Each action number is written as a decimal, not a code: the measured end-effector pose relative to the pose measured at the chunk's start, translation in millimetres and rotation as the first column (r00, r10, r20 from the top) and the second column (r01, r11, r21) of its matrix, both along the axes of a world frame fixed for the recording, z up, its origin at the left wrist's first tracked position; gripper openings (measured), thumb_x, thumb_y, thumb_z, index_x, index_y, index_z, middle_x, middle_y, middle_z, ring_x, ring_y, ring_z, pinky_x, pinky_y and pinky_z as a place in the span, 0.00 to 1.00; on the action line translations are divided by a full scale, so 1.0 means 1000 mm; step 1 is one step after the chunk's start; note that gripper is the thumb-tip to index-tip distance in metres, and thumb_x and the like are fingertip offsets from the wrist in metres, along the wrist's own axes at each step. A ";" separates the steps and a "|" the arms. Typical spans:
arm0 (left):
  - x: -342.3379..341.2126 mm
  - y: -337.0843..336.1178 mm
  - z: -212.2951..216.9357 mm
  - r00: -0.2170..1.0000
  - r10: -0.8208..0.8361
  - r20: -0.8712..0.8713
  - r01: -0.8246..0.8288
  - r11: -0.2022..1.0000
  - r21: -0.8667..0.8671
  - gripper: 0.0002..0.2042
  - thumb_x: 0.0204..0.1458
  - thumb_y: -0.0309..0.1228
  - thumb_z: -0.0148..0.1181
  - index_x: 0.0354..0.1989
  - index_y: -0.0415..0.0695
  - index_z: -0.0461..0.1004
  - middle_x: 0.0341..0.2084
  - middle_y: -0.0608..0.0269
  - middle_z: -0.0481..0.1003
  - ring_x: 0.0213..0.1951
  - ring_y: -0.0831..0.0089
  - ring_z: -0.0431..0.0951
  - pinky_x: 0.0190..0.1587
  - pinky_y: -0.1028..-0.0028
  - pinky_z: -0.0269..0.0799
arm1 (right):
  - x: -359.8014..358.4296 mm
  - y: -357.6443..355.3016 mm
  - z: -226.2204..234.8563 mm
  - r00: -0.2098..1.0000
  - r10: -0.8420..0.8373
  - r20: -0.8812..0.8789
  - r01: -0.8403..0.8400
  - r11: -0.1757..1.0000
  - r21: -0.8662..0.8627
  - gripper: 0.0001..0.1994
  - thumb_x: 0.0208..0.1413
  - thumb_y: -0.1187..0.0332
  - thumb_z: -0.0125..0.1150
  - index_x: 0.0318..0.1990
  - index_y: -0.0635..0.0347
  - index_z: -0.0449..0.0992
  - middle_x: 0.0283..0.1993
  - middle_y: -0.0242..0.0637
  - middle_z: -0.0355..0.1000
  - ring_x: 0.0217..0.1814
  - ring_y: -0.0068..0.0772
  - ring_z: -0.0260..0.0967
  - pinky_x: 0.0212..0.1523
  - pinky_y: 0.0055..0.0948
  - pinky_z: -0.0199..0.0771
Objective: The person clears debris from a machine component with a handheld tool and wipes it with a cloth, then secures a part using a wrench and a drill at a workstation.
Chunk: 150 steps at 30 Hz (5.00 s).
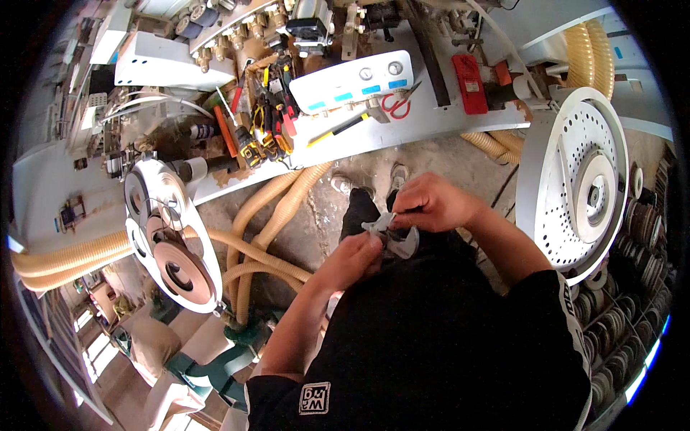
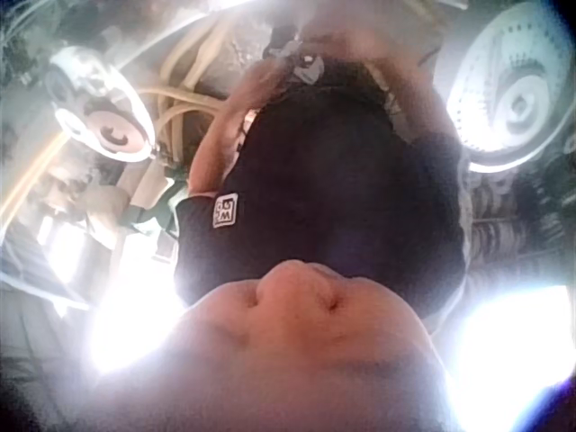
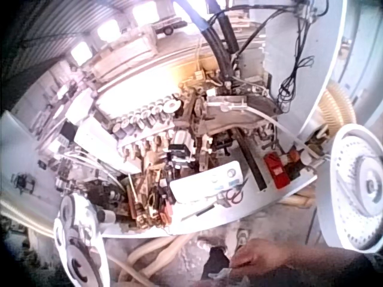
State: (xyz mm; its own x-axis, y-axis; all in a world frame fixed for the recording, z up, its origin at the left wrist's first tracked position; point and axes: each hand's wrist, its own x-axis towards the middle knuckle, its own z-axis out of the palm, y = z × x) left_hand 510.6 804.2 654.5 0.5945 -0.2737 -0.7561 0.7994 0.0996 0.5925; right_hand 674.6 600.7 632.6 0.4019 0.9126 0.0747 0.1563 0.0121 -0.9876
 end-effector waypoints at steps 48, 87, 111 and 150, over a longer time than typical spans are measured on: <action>0.016 0.011 0.003 0.978 -0.062 0.201 -0.091 0.736 0.671 0.22 0.61 0.44 0.56 0.34 0.30 0.74 0.28 0.32 0.75 0.37 0.38 0.79 0.36 0.51 0.70 | 0.019 0.047 0.047 0.919 -0.217 0.329 0.294 0.933 -0.208 0.14 0.54 0.54 0.69 0.39 0.54 0.81 0.38 0.38 0.79 0.43 0.43 0.77 0.44 0.40 0.77; 0.000 -0.006 -0.018 0.940 -0.291 0.180 0.029 0.592 0.806 0.21 0.65 0.46 0.49 0.42 0.36 0.73 0.35 0.33 0.77 0.41 0.34 0.77 0.43 0.43 0.70 | -0.018 0.038 -0.018 0.939 -0.321 0.122 0.342 0.901 -0.268 0.14 0.57 0.55 0.63 0.40 0.55 0.83 0.41 0.39 0.81 0.42 0.44 0.79 0.45 0.40 0.78; 0.008 -0.017 -0.031 0.945 -0.186 0.270 -0.078 0.673 0.735 0.21 0.64 0.45 0.52 0.38 0.33 0.74 0.33 0.32 0.76 0.41 0.34 0.76 0.42 0.46 0.69 | -0.025 0.029 -0.013 0.880 -0.459 0.123 0.475 0.852 -0.220 0.07 0.55 0.68 0.63 0.36 0.60 0.81 0.45 0.38 0.81 0.42 0.40 0.80 0.40 0.34 0.79; 0.129 -0.119 -0.050 0.638 -0.767 -0.066 0.703 0.615 -0.358 0.16 0.70 0.45 0.47 0.44 0.42 0.68 0.25 0.67 0.68 0.23 0.80 0.65 0.26 0.78 0.62 | -0.141 -0.134 0.006 -0.132 -0.825 -0.550 0.881 0.157 -0.447 0.12 0.63 0.66 0.58 0.42 0.67 0.82 0.30 0.30 0.76 0.32 0.19 0.71 0.36 0.24 0.72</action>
State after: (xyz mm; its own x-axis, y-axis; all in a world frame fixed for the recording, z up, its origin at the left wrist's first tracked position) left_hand 640.0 685.6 604.3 -0.0515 -0.7620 -0.6455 0.7667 -0.4444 0.4634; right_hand 533.4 467.0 638.4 0.7848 -0.2289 -0.5759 -0.4591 0.4095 -0.7884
